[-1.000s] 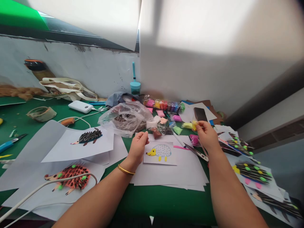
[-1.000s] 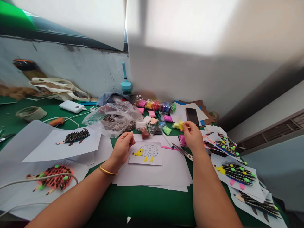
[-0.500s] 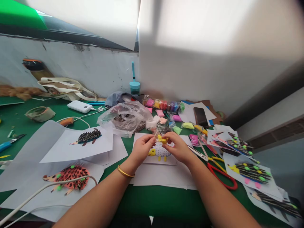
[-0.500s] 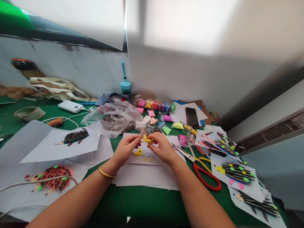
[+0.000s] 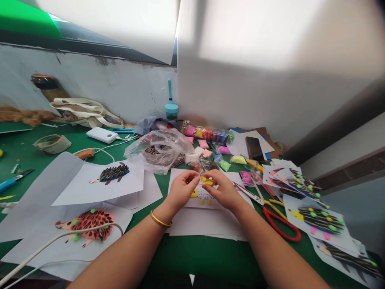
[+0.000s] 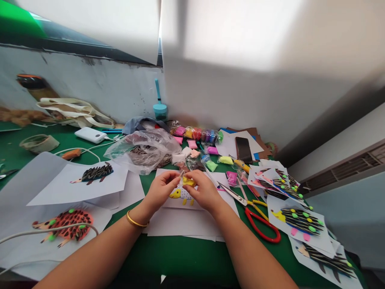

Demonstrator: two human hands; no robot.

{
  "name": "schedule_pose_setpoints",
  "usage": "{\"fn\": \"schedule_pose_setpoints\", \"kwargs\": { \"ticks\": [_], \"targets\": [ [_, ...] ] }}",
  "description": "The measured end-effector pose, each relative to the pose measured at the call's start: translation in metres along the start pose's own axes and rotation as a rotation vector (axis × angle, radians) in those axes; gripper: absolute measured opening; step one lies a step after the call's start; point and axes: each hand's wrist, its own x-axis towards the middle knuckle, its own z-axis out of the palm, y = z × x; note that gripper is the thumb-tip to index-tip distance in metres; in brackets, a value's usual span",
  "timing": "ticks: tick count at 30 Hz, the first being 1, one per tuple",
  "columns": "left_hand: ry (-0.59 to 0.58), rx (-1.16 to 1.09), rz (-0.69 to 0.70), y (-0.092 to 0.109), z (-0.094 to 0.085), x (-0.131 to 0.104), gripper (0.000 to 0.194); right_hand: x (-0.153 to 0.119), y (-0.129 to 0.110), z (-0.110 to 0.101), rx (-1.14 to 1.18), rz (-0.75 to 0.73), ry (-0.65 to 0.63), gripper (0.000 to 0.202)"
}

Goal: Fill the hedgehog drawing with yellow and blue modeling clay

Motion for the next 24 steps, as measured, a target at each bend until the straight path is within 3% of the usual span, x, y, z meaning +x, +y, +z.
{"fn": "schedule_pose_setpoints", "kwargs": {
  "ticks": [9,16,21,24],
  "targets": [
    [0.016,0.153,0.092,-0.0011,0.0014,-0.0022,0.015,0.0005,-0.0066,0.0058,-0.033,-0.051,0.043,0.015],
    [-0.022,0.151,0.05,-0.0013,0.0005,-0.0014,0.019,0.001,-0.0024,0.0011,-0.079,-0.026,0.093,0.015],
    [-0.018,0.258,0.081,-0.0027,-0.001,0.0,0.015,-0.001,-0.0013,0.0026,-0.073,-0.085,0.04,0.027],
    [-0.022,0.276,0.121,-0.0018,0.0003,-0.0016,0.015,-0.0004,-0.0063,0.0024,-0.035,-0.075,-0.002,0.021]
  ]
}}
